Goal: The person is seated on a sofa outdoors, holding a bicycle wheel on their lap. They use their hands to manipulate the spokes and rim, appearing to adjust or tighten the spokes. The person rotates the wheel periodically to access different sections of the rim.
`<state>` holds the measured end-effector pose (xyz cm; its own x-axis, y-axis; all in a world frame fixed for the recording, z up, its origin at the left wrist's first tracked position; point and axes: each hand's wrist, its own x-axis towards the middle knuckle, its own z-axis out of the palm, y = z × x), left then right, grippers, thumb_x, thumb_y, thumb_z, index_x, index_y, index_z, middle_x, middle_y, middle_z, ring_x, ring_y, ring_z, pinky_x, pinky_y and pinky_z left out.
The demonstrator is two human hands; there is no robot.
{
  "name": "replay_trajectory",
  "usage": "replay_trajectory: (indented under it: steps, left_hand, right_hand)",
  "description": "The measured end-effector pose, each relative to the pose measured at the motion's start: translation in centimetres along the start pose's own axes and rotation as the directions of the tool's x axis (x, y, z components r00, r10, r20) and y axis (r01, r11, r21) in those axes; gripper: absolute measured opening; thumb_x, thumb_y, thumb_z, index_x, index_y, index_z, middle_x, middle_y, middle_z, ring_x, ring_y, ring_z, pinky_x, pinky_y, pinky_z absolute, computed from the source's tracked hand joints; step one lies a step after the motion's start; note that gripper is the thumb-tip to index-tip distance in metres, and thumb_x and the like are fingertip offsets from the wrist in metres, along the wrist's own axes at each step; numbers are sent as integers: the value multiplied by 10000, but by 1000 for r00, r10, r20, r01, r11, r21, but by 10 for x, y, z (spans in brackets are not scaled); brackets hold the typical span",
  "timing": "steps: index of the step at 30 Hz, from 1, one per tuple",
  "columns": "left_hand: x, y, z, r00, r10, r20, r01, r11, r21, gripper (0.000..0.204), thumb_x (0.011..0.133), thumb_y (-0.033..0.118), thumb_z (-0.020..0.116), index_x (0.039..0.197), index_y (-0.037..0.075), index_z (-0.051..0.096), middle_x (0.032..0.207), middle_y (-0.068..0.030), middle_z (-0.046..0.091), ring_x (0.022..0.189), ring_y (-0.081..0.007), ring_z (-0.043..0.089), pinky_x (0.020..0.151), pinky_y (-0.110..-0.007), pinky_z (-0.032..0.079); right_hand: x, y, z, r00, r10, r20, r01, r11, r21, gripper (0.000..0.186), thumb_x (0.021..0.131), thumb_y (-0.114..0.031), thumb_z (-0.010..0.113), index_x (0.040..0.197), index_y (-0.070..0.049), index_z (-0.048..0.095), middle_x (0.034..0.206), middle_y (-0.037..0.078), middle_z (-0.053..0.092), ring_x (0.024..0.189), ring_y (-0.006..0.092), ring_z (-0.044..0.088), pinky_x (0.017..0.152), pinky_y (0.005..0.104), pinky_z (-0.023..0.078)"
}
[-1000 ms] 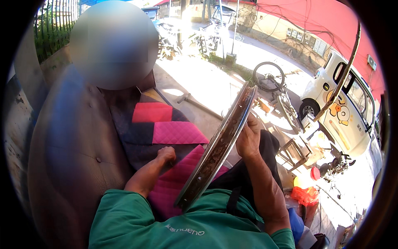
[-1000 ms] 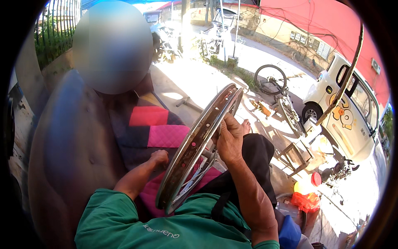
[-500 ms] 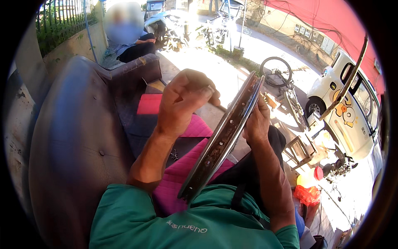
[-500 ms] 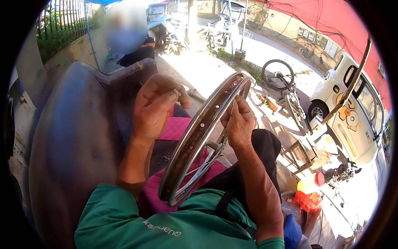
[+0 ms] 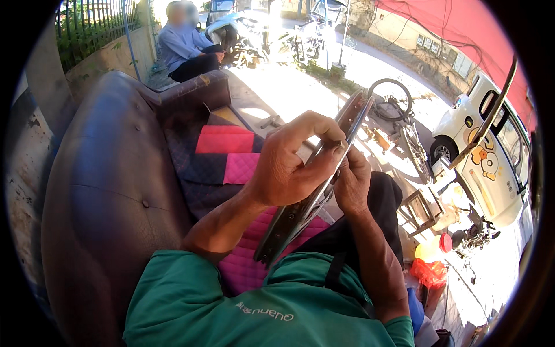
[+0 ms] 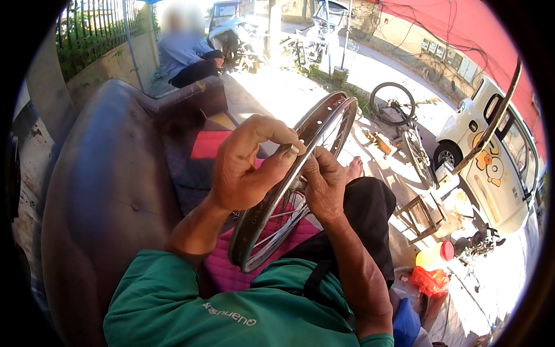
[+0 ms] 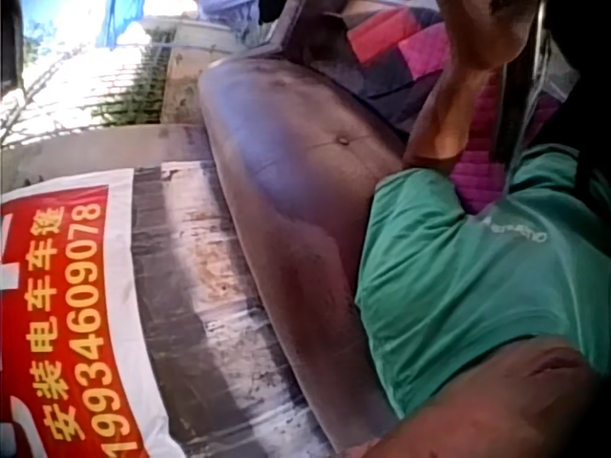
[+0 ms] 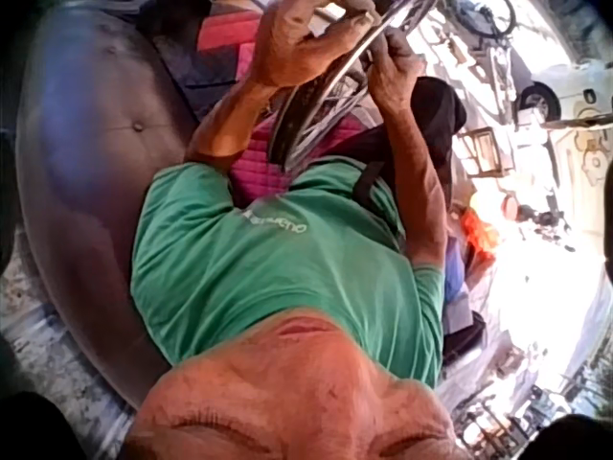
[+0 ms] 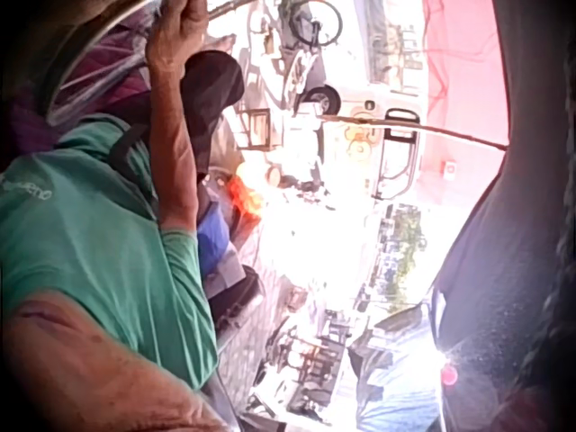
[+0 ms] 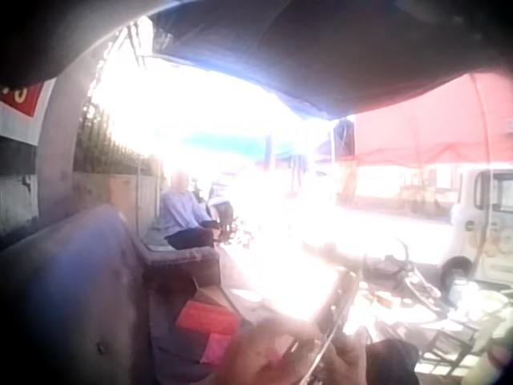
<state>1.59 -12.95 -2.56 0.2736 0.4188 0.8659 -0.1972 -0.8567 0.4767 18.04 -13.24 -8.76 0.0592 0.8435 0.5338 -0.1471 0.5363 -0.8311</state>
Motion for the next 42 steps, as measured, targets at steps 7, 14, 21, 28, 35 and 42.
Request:
replay_trajectory:
  steps: [7,14,21,28,35,42]
  left_hand:
    - [11,-22,1,986,-144,-79,128,975,-184,146,933,5,570,1077,0,549,975,-103,674,911,-119,641,800,-250,516]
    - [13,-31,3,989,-102,-108,70,959,-274,161,942,-1,559,1102,10,545,974,-105,677,907,-121,646,792,-252,526]
    - [-2,-21,16,984,-12,-178,-48,944,-327,170,924,-37,562,1093,-22,553,1007,-122,656,917,-129,631,818,-269,514]
    - [-3,-15,19,990,-14,-142,-27,959,-283,187,923,-49,529,1109,-24,538,1023,-141,655,922,-142,636,816,-279,526]
    - [-3,-8,19,982,24,-188,-47,992,-118,157,875,-43,605,1029,-22,624,957,-95,667,895,-139,635,809,-276,502]
    - [15,-10,1,997,14,-77,-7,996,92,170,865,-54,610,1032,-25,621,1053,-101,636,976,-147,619,875,-298,488]
  right_hand:
    - [9,-1,3,998,47,29,-49,997,66,217,1023,-187,557,1037,10,648,817,-27,616,679,16,508,581,171,405]
    - [22,-1,4,999,37,-29,-34,995,89,225,1017,-204,567,1091,-7,646,744,-31,591,575,27,437,507,193,346]
    - [17,-3,1,998,-22,-66,37,972,233,247,1030,-208,540,1152,-15,632,786,-33,595,586,25,416,495,190,324]
    - [18,-6,-7,994,-44,-97,59,985,162,266,1027,-190,541,1204,-8,622,806,-23,612,608,35,448,526,195,374]
    - [21,-2,-6,992,2,-124,32,962,273,229,1014,-159,552,1158,-3,639,800,-15,614,618,49,471,544,203,397]
    - [22,-7,-3,995,21,-101,8,959,283,211,1008,-161,563,1132,-13,649,752,-18,595,590,50,464,522,205,370]
